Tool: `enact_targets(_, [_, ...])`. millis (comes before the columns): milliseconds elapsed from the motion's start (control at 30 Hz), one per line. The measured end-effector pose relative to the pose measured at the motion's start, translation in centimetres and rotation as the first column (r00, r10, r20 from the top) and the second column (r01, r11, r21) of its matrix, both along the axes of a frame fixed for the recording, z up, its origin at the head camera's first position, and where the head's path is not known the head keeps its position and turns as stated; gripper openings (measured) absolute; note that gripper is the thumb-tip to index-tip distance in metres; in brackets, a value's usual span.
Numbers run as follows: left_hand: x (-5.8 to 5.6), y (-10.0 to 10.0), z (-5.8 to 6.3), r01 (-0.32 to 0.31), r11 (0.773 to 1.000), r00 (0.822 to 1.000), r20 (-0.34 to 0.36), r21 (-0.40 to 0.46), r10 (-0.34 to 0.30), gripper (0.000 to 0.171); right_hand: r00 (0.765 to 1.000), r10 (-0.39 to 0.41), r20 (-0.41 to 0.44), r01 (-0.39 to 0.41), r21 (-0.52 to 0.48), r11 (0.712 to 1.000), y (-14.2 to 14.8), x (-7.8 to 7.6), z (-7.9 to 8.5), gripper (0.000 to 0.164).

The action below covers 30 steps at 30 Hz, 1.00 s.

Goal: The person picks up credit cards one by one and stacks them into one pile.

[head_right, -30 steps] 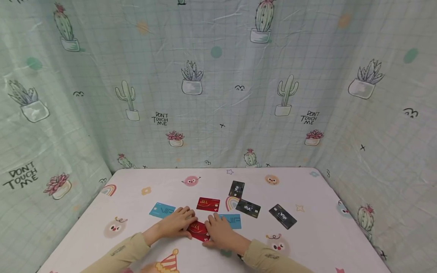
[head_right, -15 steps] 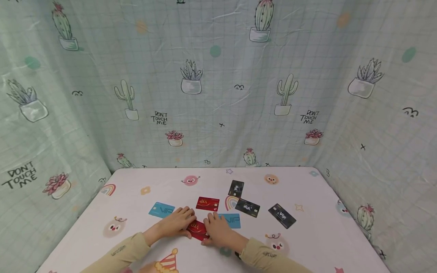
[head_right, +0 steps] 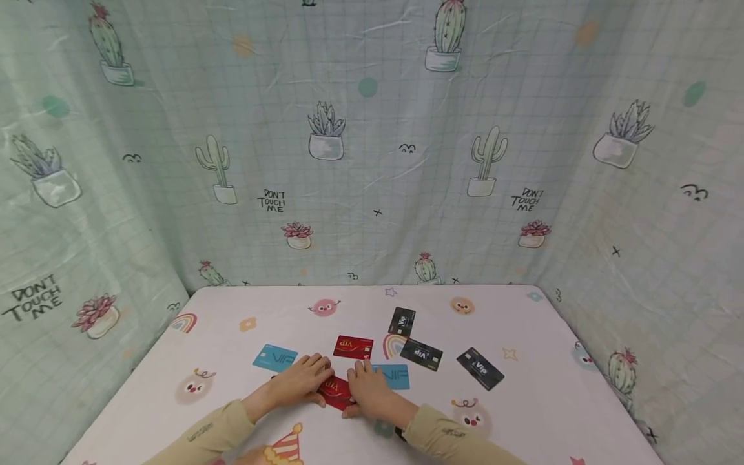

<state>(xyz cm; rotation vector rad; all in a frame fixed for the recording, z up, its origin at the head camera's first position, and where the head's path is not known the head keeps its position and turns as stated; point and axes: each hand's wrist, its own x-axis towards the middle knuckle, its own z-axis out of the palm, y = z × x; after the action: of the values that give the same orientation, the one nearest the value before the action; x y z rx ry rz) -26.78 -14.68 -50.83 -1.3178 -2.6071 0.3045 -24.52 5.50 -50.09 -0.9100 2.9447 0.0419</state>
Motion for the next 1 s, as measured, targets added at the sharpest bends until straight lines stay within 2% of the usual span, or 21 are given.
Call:
enact_targets(233, [0.39,0.13,0.11,-0.016,0.998,1.000,-0.013,-0.065,0.015,0.054,1.000,-0.018,0.025,0.018,0.006,1.000,-0.36,0.00,0.18,0.071])
enact_targets(500, [0.30,0.23,-0.25,-0.003,0.999,0.999,-0.052,-0.047,0.000,0.054,0.998,-0.029,0.055,0.029,0.006,1.000,-0.35,-0.21,0.32,0.073])
enact_targets(667, [0.31,0.18,-0.54,-0.004,0.999,0.999,-0.050,-0.033,0.002,0.054,0.997,-0.021,0.071,0.022,-0.013,1.000,-0.20,-0.22,0.34,0.075])
enact_targets(1000, [0.54,0.39,-0.21,-0.017,0.998,0.998,-0.058,-0.056,0.014,0.055,0.998,-0.007,0.059,0.009,-0.034,0.999,-0.17,-0.43,0.37,0.073])
